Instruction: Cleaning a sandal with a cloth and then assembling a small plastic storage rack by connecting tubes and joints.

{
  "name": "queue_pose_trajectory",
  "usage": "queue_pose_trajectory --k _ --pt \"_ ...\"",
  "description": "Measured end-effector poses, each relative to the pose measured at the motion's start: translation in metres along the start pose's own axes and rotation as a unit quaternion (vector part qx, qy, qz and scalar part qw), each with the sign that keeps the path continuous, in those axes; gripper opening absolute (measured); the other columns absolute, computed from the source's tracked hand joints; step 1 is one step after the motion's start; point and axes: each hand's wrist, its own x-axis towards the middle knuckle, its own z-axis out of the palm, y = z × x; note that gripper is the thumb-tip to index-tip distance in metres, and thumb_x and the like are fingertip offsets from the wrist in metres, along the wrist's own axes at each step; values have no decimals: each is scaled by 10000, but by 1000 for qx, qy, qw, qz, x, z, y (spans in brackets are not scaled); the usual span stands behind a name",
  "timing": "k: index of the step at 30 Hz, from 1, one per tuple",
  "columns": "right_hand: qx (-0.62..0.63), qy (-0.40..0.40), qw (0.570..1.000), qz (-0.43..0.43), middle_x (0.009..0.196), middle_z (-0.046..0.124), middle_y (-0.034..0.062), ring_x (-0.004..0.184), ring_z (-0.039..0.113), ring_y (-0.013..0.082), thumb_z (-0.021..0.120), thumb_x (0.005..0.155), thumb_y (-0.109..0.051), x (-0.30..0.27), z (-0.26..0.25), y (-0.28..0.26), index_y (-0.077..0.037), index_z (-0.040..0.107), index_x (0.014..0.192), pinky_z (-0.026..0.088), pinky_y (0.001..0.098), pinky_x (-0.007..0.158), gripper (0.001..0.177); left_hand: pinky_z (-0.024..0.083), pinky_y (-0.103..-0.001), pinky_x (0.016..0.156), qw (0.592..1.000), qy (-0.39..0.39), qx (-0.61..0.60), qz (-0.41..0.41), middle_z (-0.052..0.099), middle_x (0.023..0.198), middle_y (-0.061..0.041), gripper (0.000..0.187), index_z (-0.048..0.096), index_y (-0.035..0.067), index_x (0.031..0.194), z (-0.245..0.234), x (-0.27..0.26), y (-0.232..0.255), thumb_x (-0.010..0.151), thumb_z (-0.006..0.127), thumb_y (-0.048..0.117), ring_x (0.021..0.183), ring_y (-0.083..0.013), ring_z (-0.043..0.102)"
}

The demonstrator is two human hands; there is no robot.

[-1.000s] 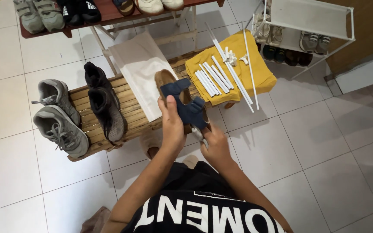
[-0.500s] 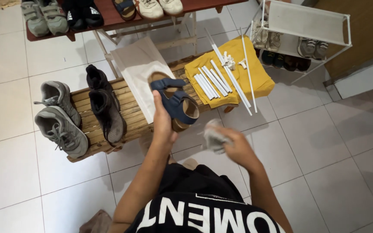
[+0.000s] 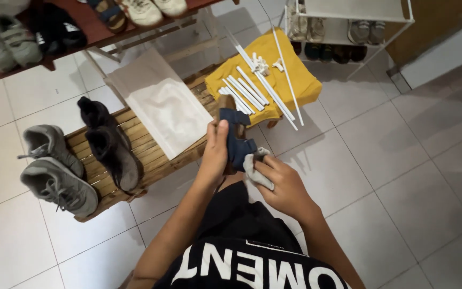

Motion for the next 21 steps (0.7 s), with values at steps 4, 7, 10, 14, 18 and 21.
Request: queue_pose_trajectory --k 4,7,10,14,18,21 --pt "-105 -87 989 65 846 696 131 834 698 352 614 972 -411 6 -6 12 -88 675 1123 534 474 748 361 264 -693 1134 996 -52 73 -25 234 1598 -374 952 145 71 1598 14 41 -2 945 377 724 1457 -572 259" --pt "0 -58 993 98 703 692 225 716 708 437 704 925 -414 15 -10 35 -44 637 1034 537 490 632 392 354 -634 1123 989 -86 117 -24 401 1526 -352 707 361 222 1503 32 75 -16 980 381 698 1408 -552 369" --pt "89 -29 986 141 579 636 231 589 677 430 740 891 -381 32 -14 71 -44 596 948 485 431 548 372 410 -604 1068 981 -111 157 -2 500 1459 -330 565 418 268 1418 57 103 -10 994 430 642 1351 -568 449" --pt "223 8 957 183 483 629 122 456 605 193 737 914 -275 51 -44 111 -90 571 817 473 302 507 266 381 -603 1099 972 -155 178 -18 551 1430 -280 581 418 203 1419 103 149 -4 1022 390 626 1354 -522 474" --pt "379 -29 883 274 556 701 163 437 638 179 743 915 -149 56 -76 174 -84 748 1022 532 272 392 125 360 -615 1137 950 -205 235 -23 565 1402 -294 525 452 258 1421 144 203 7 1021 434 597 1341 -543 469" --pt "383 35 855 349 560 677 218 416 617 197 716 906 -99 73 -143 180 -41 747 1183 501 272 342 285 330 -589 1140 967 -192 164 -36 538 1419 -294 549 454 168 1386 178 240 4 1042 385 591 1358 -501 460"
